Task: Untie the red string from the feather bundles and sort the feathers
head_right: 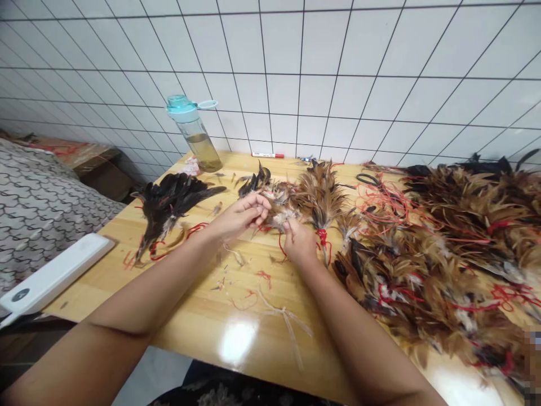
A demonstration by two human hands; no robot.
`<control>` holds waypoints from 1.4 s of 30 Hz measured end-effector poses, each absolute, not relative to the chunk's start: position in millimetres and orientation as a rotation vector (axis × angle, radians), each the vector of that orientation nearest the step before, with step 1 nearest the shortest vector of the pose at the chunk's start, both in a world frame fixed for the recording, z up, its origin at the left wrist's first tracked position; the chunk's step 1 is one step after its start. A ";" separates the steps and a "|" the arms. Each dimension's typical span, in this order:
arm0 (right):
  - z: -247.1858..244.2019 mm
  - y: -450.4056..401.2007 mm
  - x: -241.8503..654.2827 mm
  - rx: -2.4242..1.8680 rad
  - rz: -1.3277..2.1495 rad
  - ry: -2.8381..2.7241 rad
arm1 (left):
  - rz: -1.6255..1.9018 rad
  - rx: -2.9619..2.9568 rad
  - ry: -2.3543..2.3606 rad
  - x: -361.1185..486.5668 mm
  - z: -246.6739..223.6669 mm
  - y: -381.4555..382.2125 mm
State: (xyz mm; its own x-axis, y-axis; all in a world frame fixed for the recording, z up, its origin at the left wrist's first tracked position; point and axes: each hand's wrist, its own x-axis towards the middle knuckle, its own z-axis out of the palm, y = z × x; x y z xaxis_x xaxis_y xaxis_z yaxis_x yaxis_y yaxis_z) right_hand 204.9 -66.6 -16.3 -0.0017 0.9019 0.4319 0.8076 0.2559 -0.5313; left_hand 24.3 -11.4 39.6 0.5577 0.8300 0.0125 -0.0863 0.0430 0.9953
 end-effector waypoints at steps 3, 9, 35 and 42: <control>-19.3 -70.2 203.1 -1.488 -0.018 -1.953 | 0.645 1.643 0.764 26.1 44.4 -16.7; -19.9 -74.9 199.1 -1.414 -0.171 -2.112 | 0.404 1.968 0.818 25.6 47.3 -19.6; 8.1 -56.5 250.9 -2.299 0.069 -1.422 | 0.647 2.768 1.292 39.6 6.9 -12.1; 18.5 -52.1 269.2 -2.297 0.301 -1.530 | 0.565 2.649 0.832 44.1 12.9 -15.6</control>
State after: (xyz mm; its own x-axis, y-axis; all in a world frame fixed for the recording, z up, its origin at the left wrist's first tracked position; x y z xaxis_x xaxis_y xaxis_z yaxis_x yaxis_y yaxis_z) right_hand 269.2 -52.1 18.5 0.3899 0.9205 0.0235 0.8429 -0.3465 -0.4116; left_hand 44.1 -15.6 12.9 0.7539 0.5966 0.2751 0.4755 -0.7844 0.3982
